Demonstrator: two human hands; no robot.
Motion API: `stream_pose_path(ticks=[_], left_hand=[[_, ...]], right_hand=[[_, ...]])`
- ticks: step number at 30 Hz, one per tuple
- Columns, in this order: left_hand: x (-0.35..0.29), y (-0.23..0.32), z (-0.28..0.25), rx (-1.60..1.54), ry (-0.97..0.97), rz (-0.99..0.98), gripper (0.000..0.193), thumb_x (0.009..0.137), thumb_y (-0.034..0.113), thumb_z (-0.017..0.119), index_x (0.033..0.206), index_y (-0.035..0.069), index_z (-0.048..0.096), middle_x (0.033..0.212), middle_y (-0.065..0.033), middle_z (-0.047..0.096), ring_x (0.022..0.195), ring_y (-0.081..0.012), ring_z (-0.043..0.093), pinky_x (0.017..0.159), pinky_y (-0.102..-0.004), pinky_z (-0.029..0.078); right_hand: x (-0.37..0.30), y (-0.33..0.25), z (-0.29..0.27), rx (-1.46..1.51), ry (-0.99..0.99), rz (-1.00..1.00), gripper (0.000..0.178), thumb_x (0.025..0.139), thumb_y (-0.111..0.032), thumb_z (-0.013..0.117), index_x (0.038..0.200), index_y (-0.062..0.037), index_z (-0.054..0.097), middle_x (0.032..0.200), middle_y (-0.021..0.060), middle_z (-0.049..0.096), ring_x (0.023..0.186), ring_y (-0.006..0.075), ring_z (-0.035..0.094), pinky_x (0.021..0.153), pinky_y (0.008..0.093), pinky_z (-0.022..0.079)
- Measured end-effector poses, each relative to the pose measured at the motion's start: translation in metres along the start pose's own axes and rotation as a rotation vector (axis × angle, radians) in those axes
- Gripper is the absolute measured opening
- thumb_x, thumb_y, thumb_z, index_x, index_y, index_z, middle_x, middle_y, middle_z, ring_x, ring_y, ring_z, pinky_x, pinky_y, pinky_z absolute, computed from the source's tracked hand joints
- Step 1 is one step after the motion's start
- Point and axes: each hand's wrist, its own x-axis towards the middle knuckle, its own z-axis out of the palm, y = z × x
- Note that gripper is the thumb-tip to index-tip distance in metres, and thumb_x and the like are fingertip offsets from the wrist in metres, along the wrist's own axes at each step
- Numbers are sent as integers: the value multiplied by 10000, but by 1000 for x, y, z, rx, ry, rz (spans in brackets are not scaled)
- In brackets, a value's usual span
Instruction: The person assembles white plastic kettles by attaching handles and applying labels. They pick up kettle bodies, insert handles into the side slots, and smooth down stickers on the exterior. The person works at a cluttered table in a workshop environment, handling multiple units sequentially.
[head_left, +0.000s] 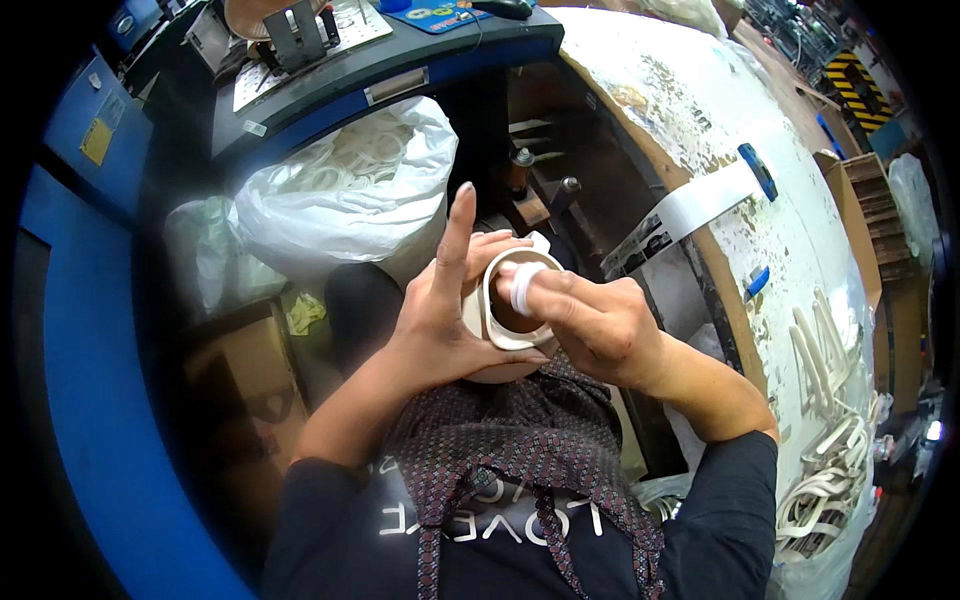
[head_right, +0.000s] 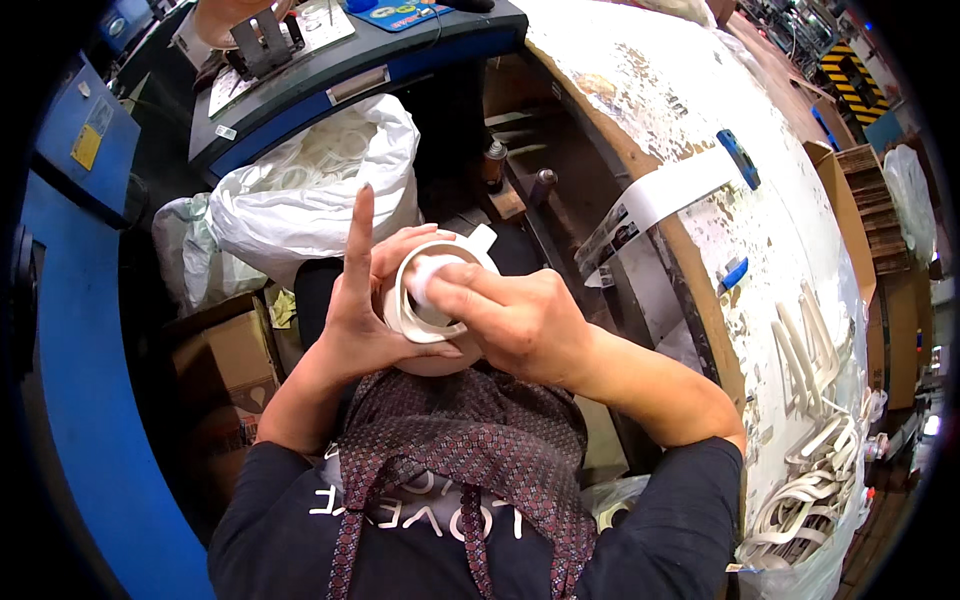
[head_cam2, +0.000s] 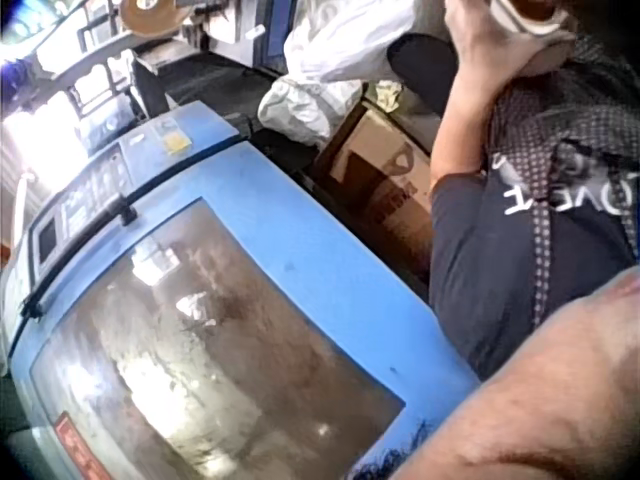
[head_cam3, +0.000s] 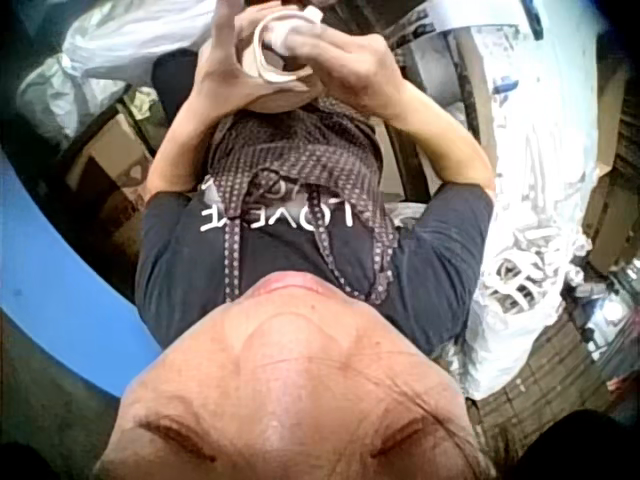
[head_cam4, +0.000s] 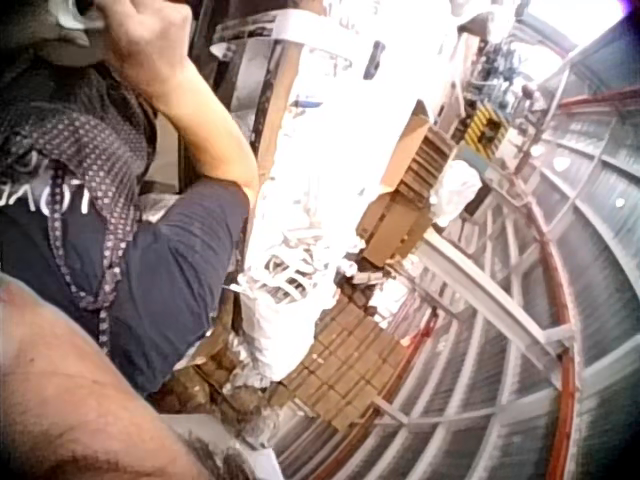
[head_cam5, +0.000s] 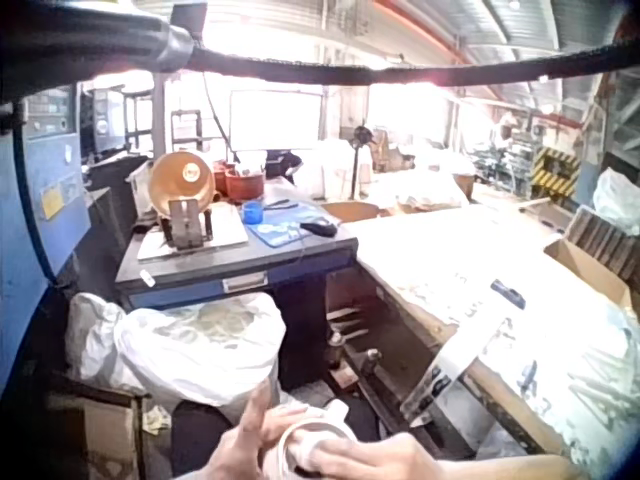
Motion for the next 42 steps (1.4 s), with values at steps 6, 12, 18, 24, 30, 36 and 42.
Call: stream_pose_path(ticks=[6,12,18,24,30,36,42], left_hand=[[-4,13,20,210,-25,93,1300,552,311,912,1514,-21,103,1191,-163,639,1089,-337,632,931,-426,506],[-17,12,10,391,-172,109,922,570,229,906,1350,4,470,1219,-196,610,1132,-341,596,963,-427,478],[15,24,-3,295,-411,49,600,631,324,857,1101,12,656,1214,-199,561,1106,-347,587,909,-426,485],[45,-20,-127,422,68,58,504,884,446,578,1053,-28,610,1315,-223,524,1161,-349,553,962,-467,467],[-79,-149,-118,-238,566,-819,512,968,423,483,1293,27,485,1337,-157,524,1187,-270,531,991,-414,443],[-79,-113,-137,-470,35,-938,621,918,520,568,1210,-28,572,897,-158,686,688,-240,668,652,-330,551],[73,-100,-238,152,620,-210,586,915,235,637,1405,16,401,1354,-153,507,1281,-257,473,1060,-380,371]], right_hand=[[11,-7,-24,-200,-618,-15,219,716,-113,686,926,-127,627,952,13,600,734,202,677,544,339,553],[18,1,-13,-69,-658,-17,192,687,-202,737,853,-117,692,760,70,678,758,273,681,558,397,526],[-17,-18,-13,313,-70,249,218,688,-264,713,901,-228,744,742,22,694,741,282,673,621,408,510],[-32,-13,-39,251,163,-66,930,679,-500,769,1474,-235,366,1514,231,269,1398,443,212,1106,593,226],[-69,50,22,-132,-20,94,543,797,-194,693,1320,-247,556,1272,115,592,1088,283,621,836,392,535],[-115,121,41,387,125,743,198,912,-179,578,1052,-71,667,993,71,700,876,202,681,763,335,545],[-102,178,13,1026,896,1001,254,938,-197,569,1162,-79,595,1070,72,637,968,197,624,795,346,531]])
